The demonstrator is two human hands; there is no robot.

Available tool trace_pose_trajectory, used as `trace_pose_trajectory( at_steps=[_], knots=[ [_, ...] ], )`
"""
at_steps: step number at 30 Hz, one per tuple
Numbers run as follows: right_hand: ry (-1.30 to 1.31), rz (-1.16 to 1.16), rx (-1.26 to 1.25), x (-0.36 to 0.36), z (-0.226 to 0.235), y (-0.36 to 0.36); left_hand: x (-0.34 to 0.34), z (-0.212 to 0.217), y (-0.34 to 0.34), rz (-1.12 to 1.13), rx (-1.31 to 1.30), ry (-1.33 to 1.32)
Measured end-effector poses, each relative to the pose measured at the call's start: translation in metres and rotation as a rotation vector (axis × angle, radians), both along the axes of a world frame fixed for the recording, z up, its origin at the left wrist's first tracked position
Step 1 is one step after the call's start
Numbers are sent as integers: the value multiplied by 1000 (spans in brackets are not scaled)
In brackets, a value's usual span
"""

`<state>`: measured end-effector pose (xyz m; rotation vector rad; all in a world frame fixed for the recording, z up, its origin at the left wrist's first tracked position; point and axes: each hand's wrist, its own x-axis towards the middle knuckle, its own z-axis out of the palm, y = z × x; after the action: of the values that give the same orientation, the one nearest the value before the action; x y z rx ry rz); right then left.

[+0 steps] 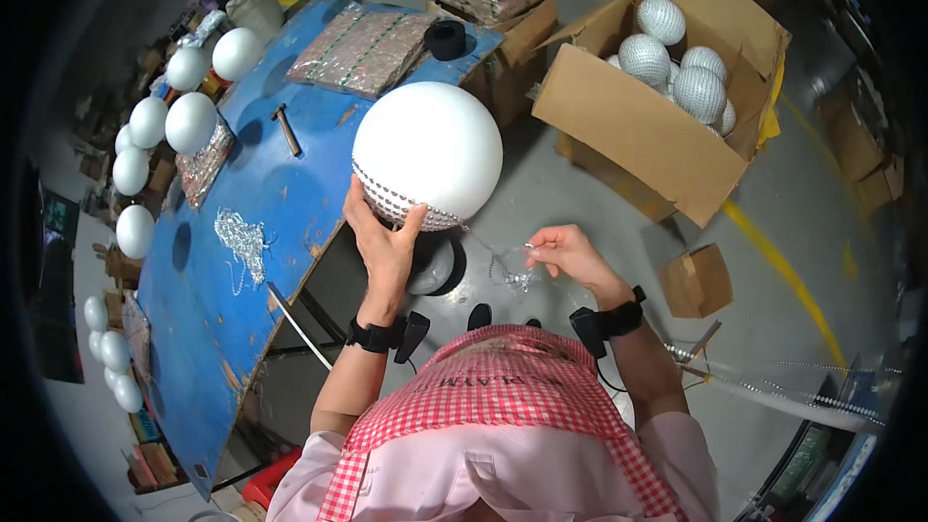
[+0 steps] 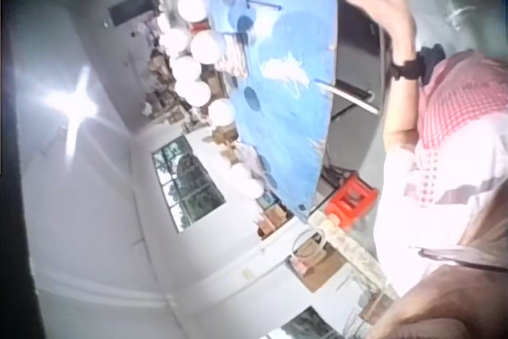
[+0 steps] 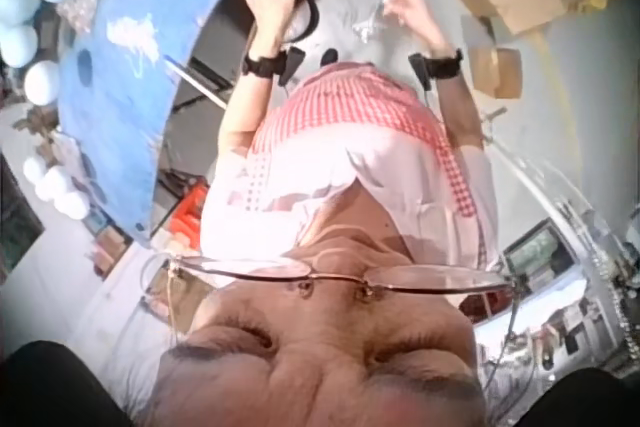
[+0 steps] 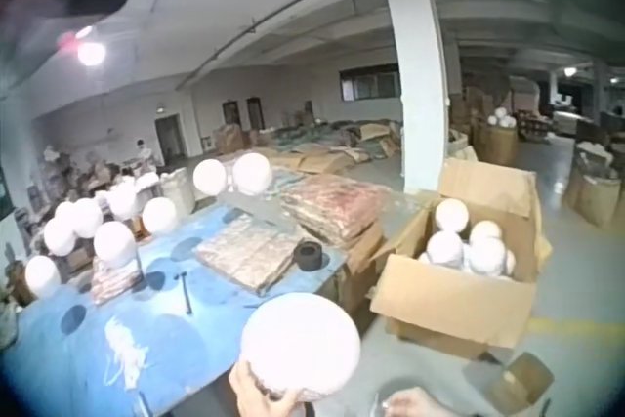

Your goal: The person wraps a string of beads around the circumference of a white foam ball, pressing them into the surface to secure them.

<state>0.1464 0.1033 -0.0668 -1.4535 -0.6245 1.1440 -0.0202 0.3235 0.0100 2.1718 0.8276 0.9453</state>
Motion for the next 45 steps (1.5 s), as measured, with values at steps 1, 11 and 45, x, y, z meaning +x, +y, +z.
trace_pose_trajectory(
  at_steps=[1, 11, 45],
  knots=[
    [5, -14, 1, 2, 1, -3, 0, 1, -1, 10, 12, 4],
    [-106, -241, -121, 40, -50, -62, 2, -8, 5, 0, 45, -18],
    [-488, -71, -5, -32, 37, 40, -11, 25, 1, -72, -27, -29]
  ],
)
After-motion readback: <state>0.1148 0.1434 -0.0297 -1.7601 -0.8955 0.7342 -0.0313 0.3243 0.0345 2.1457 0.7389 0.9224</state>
